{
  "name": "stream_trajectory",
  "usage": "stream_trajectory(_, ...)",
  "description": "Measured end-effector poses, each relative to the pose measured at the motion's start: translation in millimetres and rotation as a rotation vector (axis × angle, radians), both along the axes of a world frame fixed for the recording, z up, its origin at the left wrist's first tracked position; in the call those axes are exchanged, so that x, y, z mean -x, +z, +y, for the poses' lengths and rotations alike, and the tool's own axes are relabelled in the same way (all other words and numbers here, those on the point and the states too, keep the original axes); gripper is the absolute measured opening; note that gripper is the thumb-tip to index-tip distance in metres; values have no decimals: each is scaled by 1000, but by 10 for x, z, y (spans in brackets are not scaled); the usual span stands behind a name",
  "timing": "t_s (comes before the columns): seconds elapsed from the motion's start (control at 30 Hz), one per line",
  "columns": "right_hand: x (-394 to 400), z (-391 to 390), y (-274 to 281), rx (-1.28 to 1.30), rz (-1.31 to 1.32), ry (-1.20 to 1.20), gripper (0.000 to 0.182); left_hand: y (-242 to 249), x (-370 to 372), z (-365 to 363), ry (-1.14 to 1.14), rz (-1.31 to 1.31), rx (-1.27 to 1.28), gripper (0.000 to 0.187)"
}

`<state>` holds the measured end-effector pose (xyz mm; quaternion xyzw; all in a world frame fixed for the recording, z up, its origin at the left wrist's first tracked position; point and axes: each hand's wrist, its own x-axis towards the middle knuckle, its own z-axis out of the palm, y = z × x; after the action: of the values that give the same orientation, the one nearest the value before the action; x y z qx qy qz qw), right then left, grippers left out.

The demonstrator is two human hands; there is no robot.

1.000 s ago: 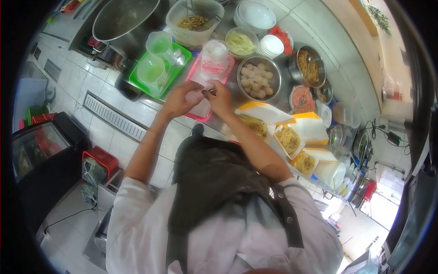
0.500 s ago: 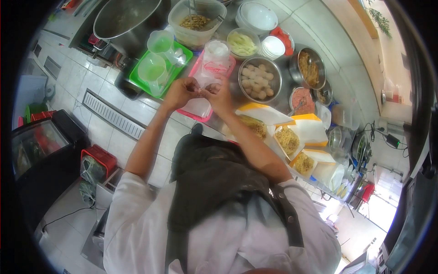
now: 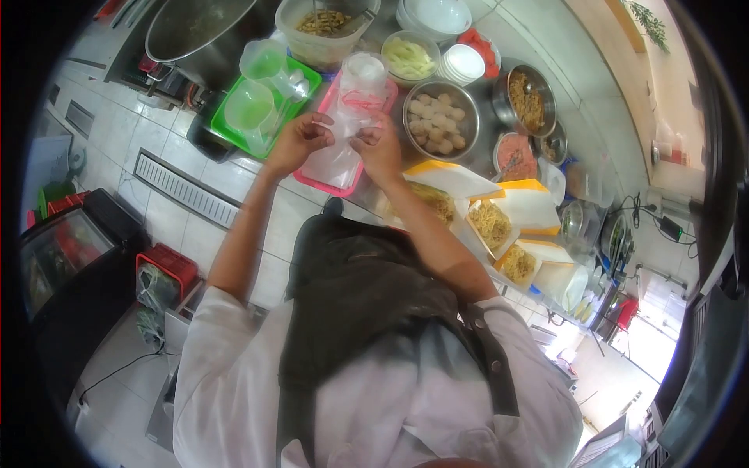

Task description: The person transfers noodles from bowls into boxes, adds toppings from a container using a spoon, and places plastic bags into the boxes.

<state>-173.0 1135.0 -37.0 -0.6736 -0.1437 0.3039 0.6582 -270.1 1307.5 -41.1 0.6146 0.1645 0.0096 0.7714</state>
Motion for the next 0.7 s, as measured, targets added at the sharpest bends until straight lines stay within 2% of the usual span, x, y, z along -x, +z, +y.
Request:
stream_trajectory(0.07,19,-32,25,269,-151,31,71,-26,-5,27,22,-6,-16,27)
stream_trajectory(0.1,50,-51,33,269,-152,28,71,-65,2,59,57,-34,-75,28)
stream_trajectory(0.17,163,-102,67,485,-635,253,66,-60,2,79,87,-60,-134,28)
stream_trajectory(0.2,229,-129,92,489,-633,248,66,-15,14,71,121,-51,-166,29)
stream_trajectory(0.27,315,-137,163,582,-866,369,59,112,23,50,154,-44,-196,30)
stream_trajectory(0.33,300,-60,340,612,-921,349,56,244,42,6,80,68,-426,32)
stream_trajectory(0.4,246,-22,322,640,-979,329,53,244,62,-2,61,91,-377,33)
stream_trajectory(0.5,150,-20,-26,609,-1108,427,49,291,83,-13,64,85,-276,33)
stream_trajectory(0.57,185,10,-191,857,-1167,538,46,404,111,-65,82,56,-221,33)
stream_trajectory(0.6,180,63,-173,861,-1167,531,46,547,126,-113,43,82,-230,33)
stream_trajectory(0.67,153,150,-136,1123,-1060,705,48,842,179,-216,-39,128,-245,31)
stream_trajectory(0.7,132,114,-169,1125,-1057,702,48,980,231,-261,-85,148,-251,30)
